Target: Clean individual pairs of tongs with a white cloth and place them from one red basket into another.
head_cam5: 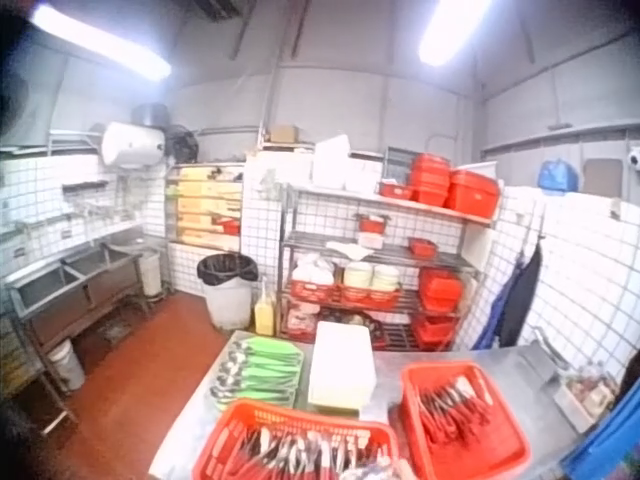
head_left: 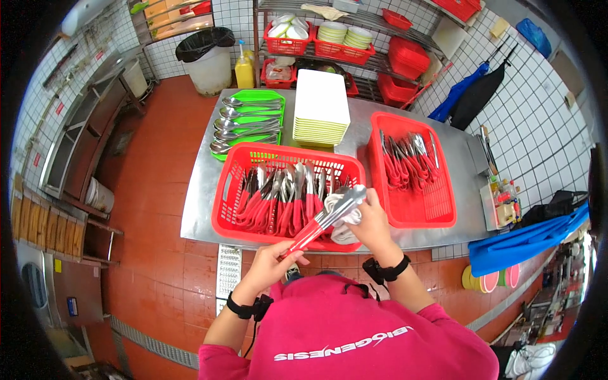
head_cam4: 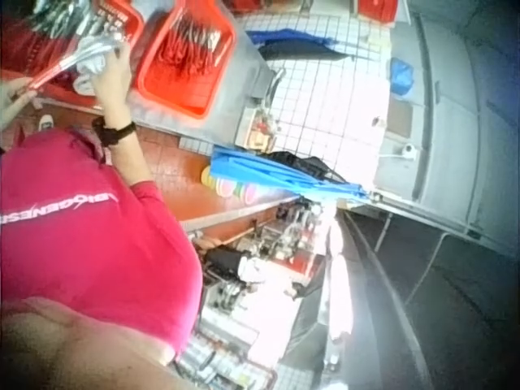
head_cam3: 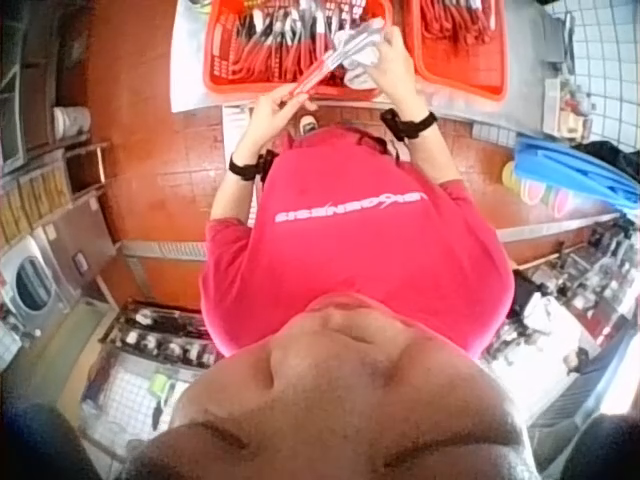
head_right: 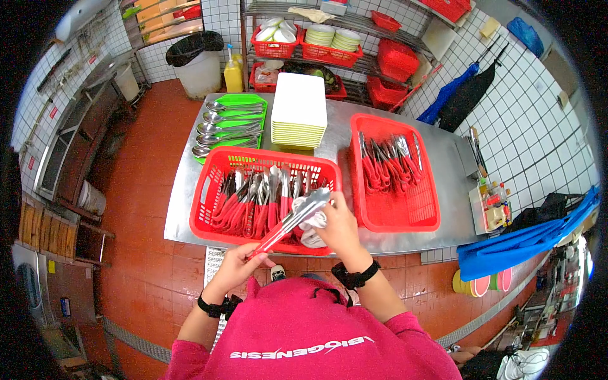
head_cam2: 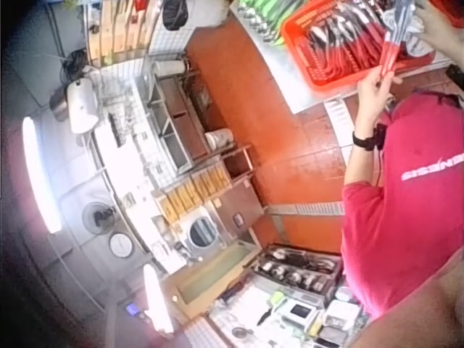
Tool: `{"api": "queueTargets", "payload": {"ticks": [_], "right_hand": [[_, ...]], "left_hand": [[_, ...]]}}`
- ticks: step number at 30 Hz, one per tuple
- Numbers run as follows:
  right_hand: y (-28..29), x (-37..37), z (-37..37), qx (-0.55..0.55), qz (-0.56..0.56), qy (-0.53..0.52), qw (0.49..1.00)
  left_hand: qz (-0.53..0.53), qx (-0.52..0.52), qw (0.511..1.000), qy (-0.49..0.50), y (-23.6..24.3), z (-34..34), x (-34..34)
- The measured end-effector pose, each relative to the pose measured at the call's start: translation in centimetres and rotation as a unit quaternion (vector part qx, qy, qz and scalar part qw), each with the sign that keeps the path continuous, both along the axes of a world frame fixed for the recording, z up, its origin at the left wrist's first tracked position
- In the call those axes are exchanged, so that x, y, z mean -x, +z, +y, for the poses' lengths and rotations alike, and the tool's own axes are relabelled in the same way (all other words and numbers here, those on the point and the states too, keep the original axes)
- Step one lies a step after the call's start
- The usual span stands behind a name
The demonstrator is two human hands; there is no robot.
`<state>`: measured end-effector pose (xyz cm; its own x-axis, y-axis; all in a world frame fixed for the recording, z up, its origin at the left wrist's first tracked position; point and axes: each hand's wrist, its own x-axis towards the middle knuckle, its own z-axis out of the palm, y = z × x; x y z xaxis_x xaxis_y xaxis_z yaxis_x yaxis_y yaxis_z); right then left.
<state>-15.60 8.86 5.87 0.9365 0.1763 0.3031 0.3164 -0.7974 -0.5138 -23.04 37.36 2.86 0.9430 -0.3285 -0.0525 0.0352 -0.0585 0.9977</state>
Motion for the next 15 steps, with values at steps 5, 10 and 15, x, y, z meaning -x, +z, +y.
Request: {"api": "queueTargets", "payload": {"ticks": [5, 10, 15], "right_hand": [[1.6, 0.5, -3.1, 0.009, -0.019, -0.078, 0.997], [1.7, 5.4, -7.7, -0.045, -0.032, -0.128, 0.99], [-0.2, 12.1, -11.6, -0.034, -0.028, -0.145, 0.988]], "left_hand": [[0.018, -0.018, 1.0, 0.009, 0.2, 0.6, 2.6], [-0.026, -0.037, 0.996, 0.074, -1.2, 0.9, 3.5], [-0.036, -0.054, 0.984, 0.165, -1.6, 1.5, 2.0]]}}
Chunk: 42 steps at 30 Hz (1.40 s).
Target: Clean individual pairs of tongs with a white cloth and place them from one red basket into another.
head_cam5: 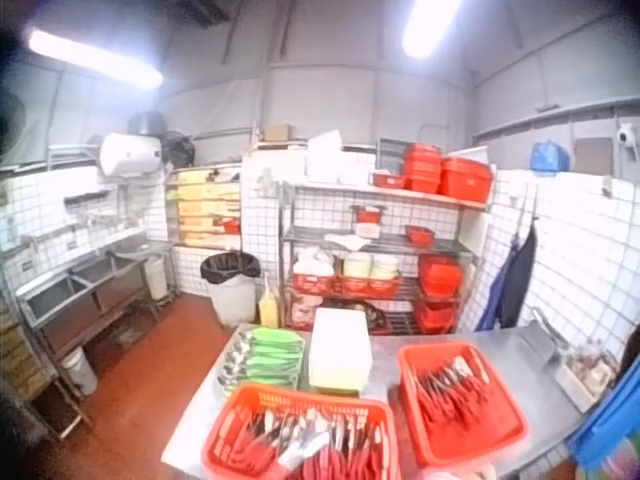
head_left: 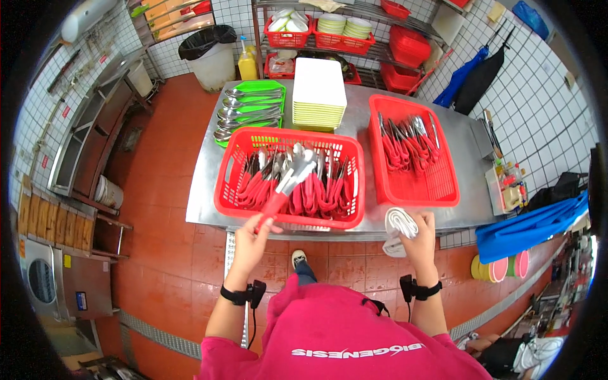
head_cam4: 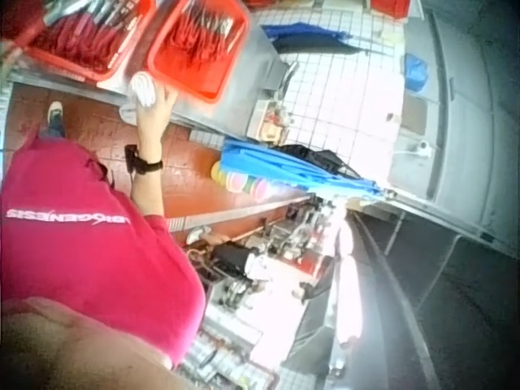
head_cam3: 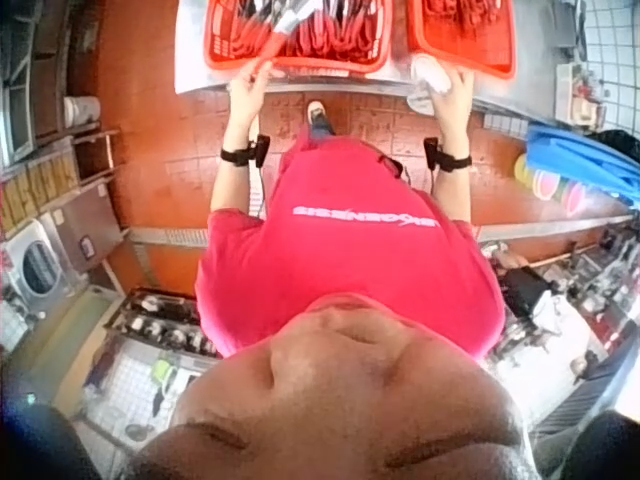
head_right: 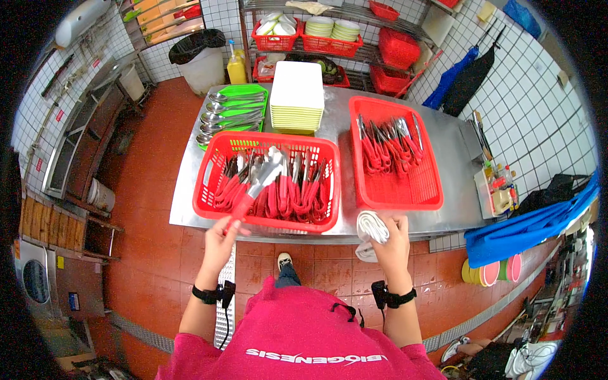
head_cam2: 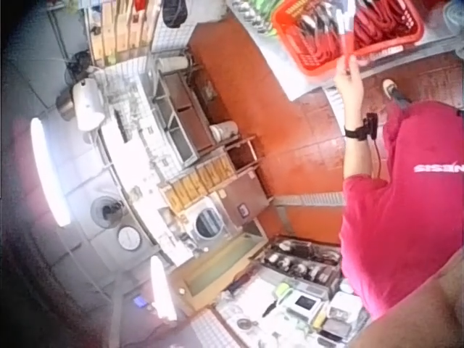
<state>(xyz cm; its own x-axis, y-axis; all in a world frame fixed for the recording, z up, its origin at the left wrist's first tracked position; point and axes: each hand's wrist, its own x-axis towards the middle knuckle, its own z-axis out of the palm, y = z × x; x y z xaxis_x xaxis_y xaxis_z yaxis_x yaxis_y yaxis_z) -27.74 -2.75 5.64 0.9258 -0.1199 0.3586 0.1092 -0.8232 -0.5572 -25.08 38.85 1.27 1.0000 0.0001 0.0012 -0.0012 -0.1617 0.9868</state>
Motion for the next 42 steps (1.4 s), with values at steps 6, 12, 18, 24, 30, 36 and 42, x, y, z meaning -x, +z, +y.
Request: {"api": "queueTargets", "payload": {"ticks": [6, 12, 18, 24, 30, 36, 42], "right_hand": [[-2.2, 6.1, -1.0, -0.041, 0.019, -0.025, 0.999], [-3.3, 7.9, 0.2, -0.07, 0.02, -0.003, 0.997], [-1.9, 6.6, 2.2, -0.09, 0.019, 0.005, 0.996], [-0.8, 3.3, 3.2, -0.088, 0.007, 0.008, 0.996], [-0.9, -0.1, 4.1, -0.063, -0.007, -0.002, 0.998], [-0.2, -2.9, 5.7, -0.065, -0.007, 0.012, 0.998], [-2.9, -6.7, 6.6, -0.063, 0.041, 0.037, 0.996]], "left_hand": [[-0.04, -0.036, 0.995, 0.088, -1.4, 0.7, -0.2], [-0.024, 0.054, 0.994, 0.09, -2.1, 1.7, 0.4], [-0.052, -0.104, 0.99, 0.086, -1.8, 2.9, -1.5], [-0.098, -0.277, 0.955, 0.028, -2.9, 3.9, -5.7], [-0.087, -0.223, 0.969, 0.064, -4.6, 4.2, -8.2], [-0.126, -0.246, 0.959, 0.069, -5.5, 5.8, -9.9], [-0.034, -0.274, 0.96, 0.046, -6.5, 6.9, -11.0]]}}
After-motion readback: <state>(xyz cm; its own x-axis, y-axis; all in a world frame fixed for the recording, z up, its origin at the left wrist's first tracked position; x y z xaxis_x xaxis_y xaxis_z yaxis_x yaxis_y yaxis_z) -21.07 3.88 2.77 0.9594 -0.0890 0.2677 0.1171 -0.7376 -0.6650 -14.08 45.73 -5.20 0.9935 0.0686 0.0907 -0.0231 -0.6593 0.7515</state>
